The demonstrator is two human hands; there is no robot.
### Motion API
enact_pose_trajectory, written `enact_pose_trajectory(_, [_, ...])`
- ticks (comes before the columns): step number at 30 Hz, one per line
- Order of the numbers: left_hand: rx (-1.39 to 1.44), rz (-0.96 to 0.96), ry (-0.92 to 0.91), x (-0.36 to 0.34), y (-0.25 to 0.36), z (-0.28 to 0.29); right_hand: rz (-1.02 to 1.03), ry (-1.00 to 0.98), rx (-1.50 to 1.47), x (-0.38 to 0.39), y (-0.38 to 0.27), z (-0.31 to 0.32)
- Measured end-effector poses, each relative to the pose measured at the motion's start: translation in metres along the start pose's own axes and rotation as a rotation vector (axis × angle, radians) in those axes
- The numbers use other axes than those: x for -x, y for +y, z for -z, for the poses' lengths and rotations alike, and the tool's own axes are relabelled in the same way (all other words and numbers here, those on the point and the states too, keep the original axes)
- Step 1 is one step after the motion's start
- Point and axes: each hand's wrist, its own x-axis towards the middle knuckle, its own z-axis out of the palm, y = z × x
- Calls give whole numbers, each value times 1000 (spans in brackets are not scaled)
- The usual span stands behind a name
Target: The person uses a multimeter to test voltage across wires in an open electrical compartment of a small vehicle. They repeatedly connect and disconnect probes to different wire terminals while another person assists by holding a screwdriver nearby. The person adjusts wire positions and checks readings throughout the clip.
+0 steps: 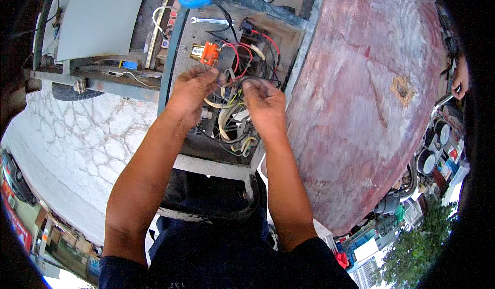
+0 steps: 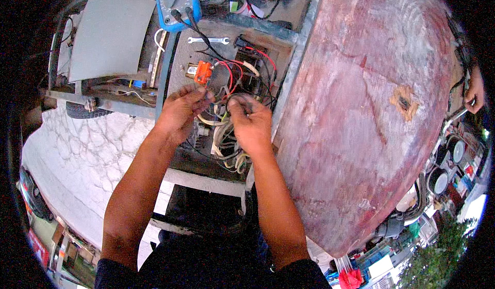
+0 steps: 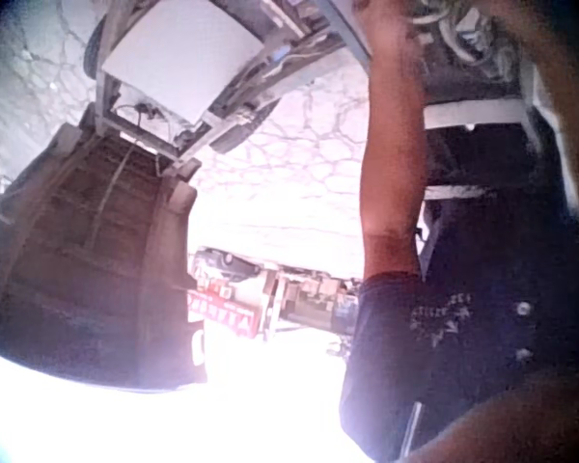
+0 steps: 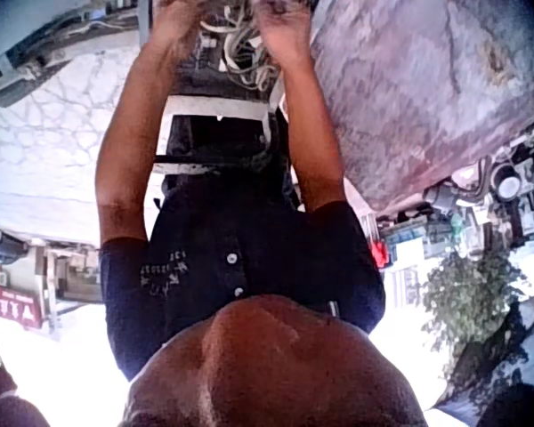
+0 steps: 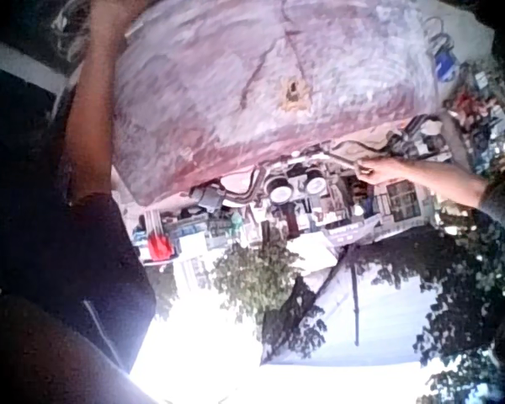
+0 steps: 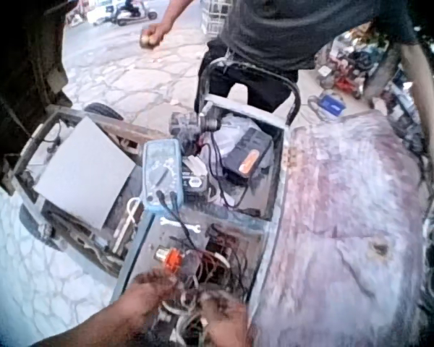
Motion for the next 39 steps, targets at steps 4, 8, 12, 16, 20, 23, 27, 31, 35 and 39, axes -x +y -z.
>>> enact_pose_trajectory(4, [-37, 23, -5, 5, 0, 17, -105, 169, -162, 42, -37, 24])
enact_pose_trajectory(8, [-38, 50, -46, 5, 0, 20, -76, 367, -319, 82, -44, 40])
enact_pose_trajectory(12, [-53, 56, -73, 2, -3, 19, 6, 343, -427, 107, -33, 58])
enact_pose_trajectory(16, [-58, 14, -95, 5, -6, 13, 2, 351, -435, 121, -29, 63])
enact_pose_trajectory(20, [-40, 18, -53, 11, -13, 2, -20, 390, -459, 123, -28, 55])
enact_pose_trajectory(23, [-9, 14, -73, 10, -15, 1, 21, 338, -460, 125, -30, 54])
enact_pose_trajectory(27, [23, 2, -93, 9, -15, 2, 295, 361, -154, 115, -20, 53])
enact_pose_trajectory(31, [22, -1, -18, 7, -16, 7, 311, 258, 50, 112, -34, 61])
enact_pose_trajectory(35, [-13, 12, -51, 6, -21, 13, 154, 275, 33, 112, -41, 61])
enact_pose_trajectory(39, [-28, 16, -86, 15, -29, 4, 33, 222, -248, 106, -38, 64])
